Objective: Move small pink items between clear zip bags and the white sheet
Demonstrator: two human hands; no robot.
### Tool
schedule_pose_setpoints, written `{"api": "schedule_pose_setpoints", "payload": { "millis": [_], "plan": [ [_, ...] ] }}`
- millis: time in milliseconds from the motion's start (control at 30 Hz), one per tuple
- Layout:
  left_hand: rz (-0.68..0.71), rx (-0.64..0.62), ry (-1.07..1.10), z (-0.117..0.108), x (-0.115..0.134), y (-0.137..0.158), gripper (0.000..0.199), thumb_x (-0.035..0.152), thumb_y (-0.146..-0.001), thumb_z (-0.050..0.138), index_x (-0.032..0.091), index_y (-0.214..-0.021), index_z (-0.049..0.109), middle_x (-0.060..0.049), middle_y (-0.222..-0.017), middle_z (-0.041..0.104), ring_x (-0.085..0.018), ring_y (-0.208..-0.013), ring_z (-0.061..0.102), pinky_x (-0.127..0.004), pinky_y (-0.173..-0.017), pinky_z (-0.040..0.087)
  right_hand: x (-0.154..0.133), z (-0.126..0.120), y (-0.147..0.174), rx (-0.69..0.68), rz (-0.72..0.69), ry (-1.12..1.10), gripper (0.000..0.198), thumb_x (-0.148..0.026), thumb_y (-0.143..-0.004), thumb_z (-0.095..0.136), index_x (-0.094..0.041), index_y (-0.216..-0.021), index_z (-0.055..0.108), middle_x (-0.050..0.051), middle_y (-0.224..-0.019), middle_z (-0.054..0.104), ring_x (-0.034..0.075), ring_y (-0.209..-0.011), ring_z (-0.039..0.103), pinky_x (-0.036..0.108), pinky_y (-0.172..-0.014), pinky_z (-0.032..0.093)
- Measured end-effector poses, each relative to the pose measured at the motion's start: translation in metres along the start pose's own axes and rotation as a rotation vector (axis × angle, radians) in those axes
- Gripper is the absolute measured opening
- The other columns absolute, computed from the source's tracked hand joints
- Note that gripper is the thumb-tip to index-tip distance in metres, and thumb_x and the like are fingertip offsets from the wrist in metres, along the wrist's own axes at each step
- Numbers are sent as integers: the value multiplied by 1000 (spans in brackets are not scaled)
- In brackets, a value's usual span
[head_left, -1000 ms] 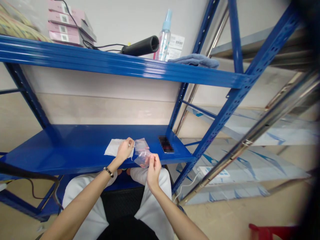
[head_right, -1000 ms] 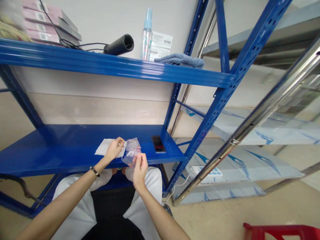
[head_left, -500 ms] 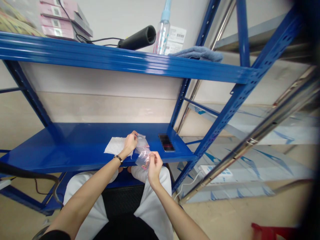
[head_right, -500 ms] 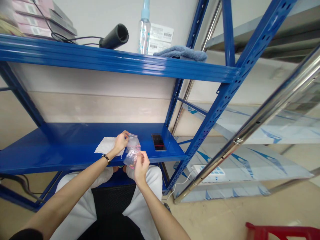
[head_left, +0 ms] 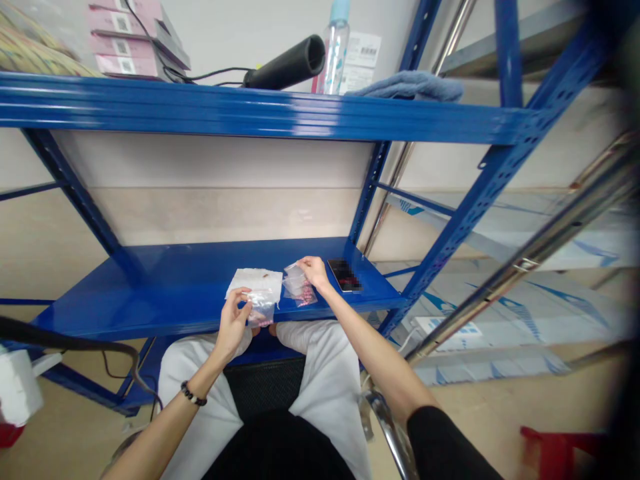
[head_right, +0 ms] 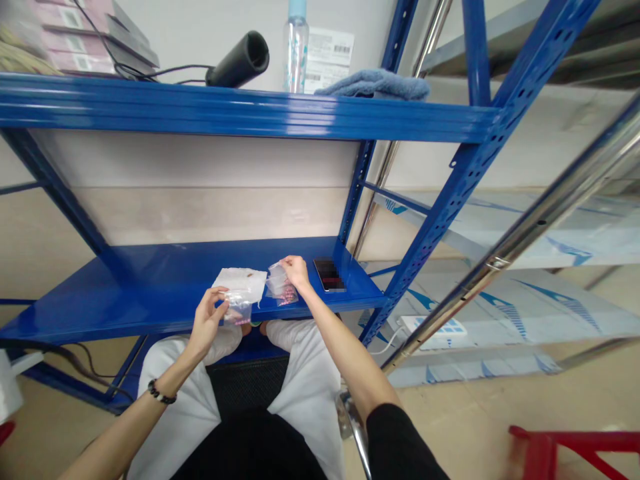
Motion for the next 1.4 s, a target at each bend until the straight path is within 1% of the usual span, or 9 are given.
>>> {"api": "schedule_pose_setpoints", "payload": {
  "millis": [133, 267, 367, 467, 667, 967, 1067, 1233, 1400],
  "plan": [
    [-166, -151, 187, -2, -17, 19, 39, 37, -83, 68, 23, -114, 48, 3, -84, 54, -14, -63, 66, -30, -68, 56, 1, -1, -21, -33, 26, 118, 22, -36, -69, 75, -15, -71, 70, 6, -71, 66, 21, -73, 58, 31, -70, 43],
    [-191, -242, 260, -3, -19, 29, 49, 37, -84, 68, 26, -125, 43, 2, -89, 55, -15, -64, 67, -32, -66, 57, -29, 0, 13, 65, -143, 315, 31, -37, -78, 70, -18, -102, 69, 13, -107, 63, 27, -102, 54, 39, -89, 40],
    [-168, -297, 236, -1, -16, 35, 62, 36, -87, 66, 30, -139, 32, 0, -93, 55, -12, -60, 66, -27, -60, 54, -46, 46, 83, -293, -274, 160, 28, -42, -85, 64, -18, -98, 70, 8, -95, 66, 21, -88, 58, 33, -80, 44],
    [-161, -336, 179, 2, -19, 43, 72, 33, -89, 63, 32, -148, 22, 0, -93, 56, -9, -57, 62, -23, -57, 51, -39, 84, 156, -615, -91, -156, 32, -47, -86, 61, -16, -84, 71, 2, -74, 65, 14, -65, 55, 25, -62, 42],
    [-152, -323, 20, -4, -37, 48, 80, 30, -85, 66, 27, -151, 21, 2, -83, 58, -5, -51, 48, -16, -49, 38, -9, 90, 198, -719, 326, -471, 36, -50, -77, 69, -14, -81, 70, 2, -69, 66, 11, -57, 56, 20, -50, 37],
    [-156, -399, -28, -7, -42, 38, 85, 27, -83, 66, 25, -152, 17, 1, -83, 59, -7, -54, 48, -19, -52, 39, -5, 80, 182, -615, 255, -460, 28, -42, -71, 75, -15, -75, 74, 1, -68, 65, 11, -60, 51, 22, -55, 37],
    [-32, -292, -195, -15, -34, 38, 74, 28, -82, 67, 22, -146, 31, -2, -89, 60, -13, -73, 57, -25, -68, 45, -2, 79, 185, -590, 251, -468, 26, -40, -71, 76, -15, -77, 75, 3, -72, 67, 13, -64, 54, 24, -58, 40],
    [55, -183, -432, -19, -22, 48, 22, 32, -90, 57, 18, -106, 61, -5, -92, 64, -17, -86, 59, -28, -76, 44, 9, 80, 190, -460, 275, -484, 25, -38, -70, 77, -15, -80, 76, 4, -77, 70, 14, -68, 58, 26, -64, 43],
    [-113, -395, -270, 4, -43, 61, 35, 43, -94, 50, 16, -76, 62, -3, -70, 63, -15, -66, 57, -27, -66, 44, 5, 87, 196, -435, 210, -443, 23, -39, -70, 77, -16, -77, 75, 4, -76, 71, 15, -69, 59, 27, -66, 43]
  ]
}}
Point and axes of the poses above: each hand's wrist, its own y-axis away from the middle knuckle, its own z-axis out of the palm, x = y × z, the point moved 7 cm from there along -y, towards the middle knuckle
